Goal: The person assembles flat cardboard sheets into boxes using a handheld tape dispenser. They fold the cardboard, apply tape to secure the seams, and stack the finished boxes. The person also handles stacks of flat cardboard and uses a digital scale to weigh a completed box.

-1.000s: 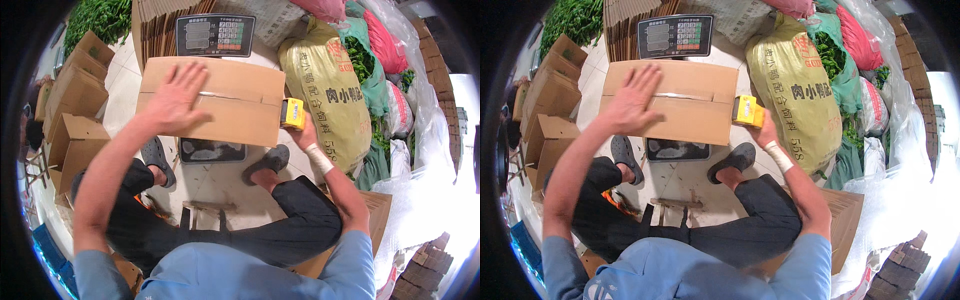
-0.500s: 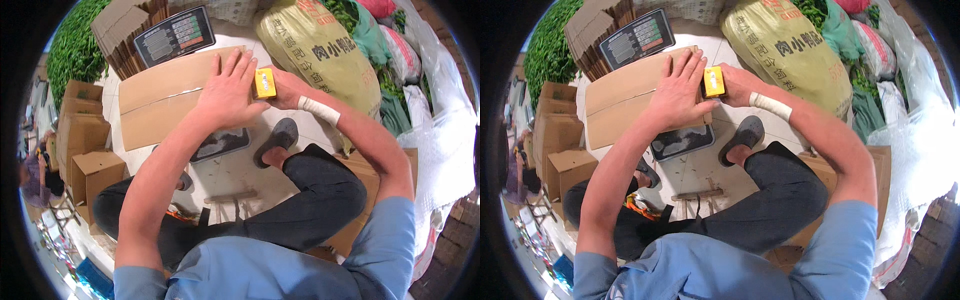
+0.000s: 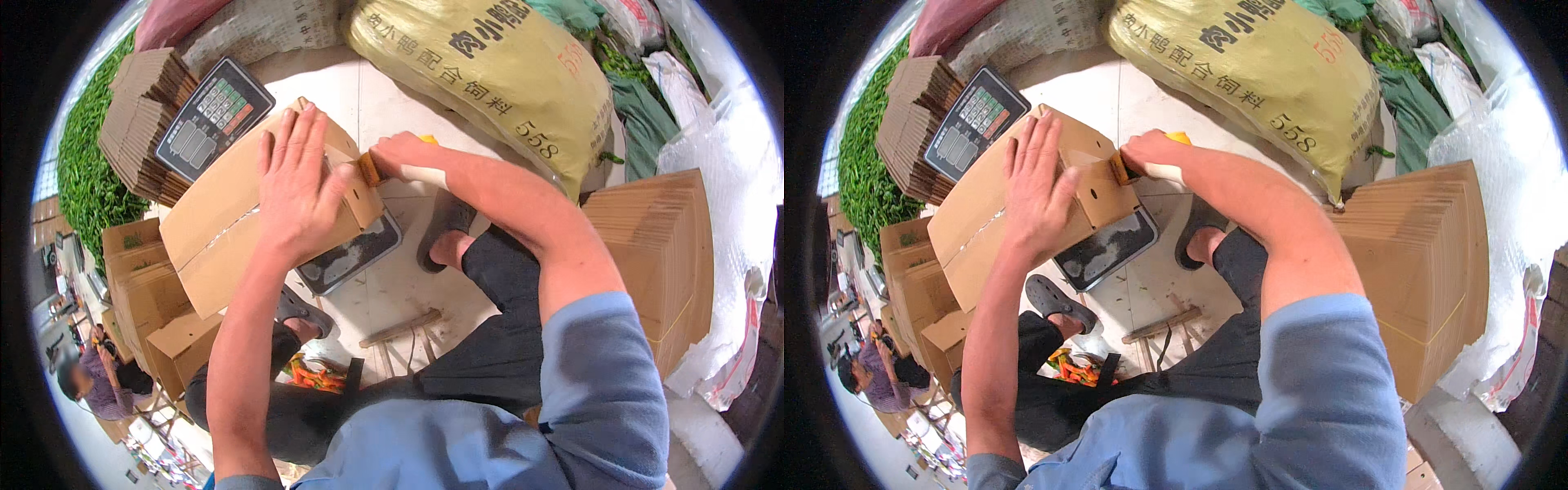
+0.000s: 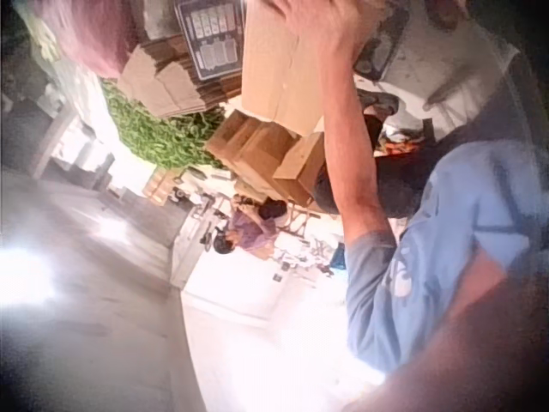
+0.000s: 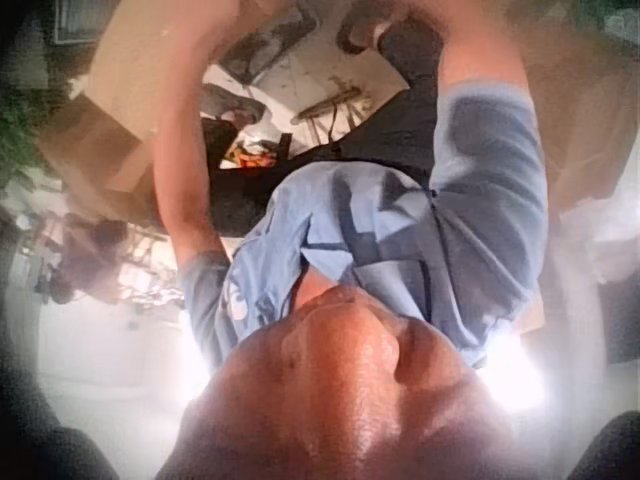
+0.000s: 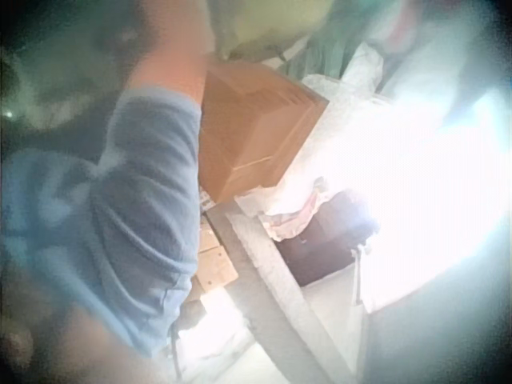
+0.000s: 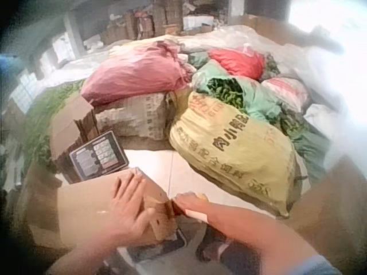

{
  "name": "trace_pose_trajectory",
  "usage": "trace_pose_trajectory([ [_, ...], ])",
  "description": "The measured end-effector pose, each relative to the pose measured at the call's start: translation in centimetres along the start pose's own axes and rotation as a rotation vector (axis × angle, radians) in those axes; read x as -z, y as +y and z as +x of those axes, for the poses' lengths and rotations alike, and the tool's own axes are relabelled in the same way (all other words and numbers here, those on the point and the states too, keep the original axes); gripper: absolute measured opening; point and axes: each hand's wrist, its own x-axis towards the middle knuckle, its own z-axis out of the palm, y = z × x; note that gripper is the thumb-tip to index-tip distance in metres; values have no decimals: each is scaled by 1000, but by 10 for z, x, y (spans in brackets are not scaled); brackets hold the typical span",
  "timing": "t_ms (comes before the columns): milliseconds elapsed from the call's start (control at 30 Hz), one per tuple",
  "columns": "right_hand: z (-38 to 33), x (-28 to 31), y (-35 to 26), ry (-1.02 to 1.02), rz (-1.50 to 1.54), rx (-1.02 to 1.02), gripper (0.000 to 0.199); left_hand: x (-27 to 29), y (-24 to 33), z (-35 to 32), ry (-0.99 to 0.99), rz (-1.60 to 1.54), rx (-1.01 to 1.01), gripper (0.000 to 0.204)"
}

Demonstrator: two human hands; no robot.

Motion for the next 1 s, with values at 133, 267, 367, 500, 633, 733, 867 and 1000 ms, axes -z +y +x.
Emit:
trace_pose_trajectory([
  [133,30,31,-56,-300,-411,-93,38,1,-12,-8,49,-105,31,57],
  [267,61,-69,-23,-361,-772,-101,36,-3,-6,6,79,-168,-45,49],
  [367,21,-54,-19,-255,-348,-230,32,-2,-14,-8,137,-233,4,44],
  [500,-59,-29,49,-34,200,-325,32,4,-5,2,208,-216,-55,40],
  [633,-110,35,58,-269,42,-372,68,10,-20,-12,159,-104,1,40],
  [733,-149,-11,113,-243,103,-521,75,18,-42,-38,143,-33,158,46],
  [867,-188,-114,135,40,478,-516,77,40,-103,-116,133,120,450,61],
  [1000,-234,-214,146,100,714,-672,67,57,-132,-144,95,176,664,68],
])
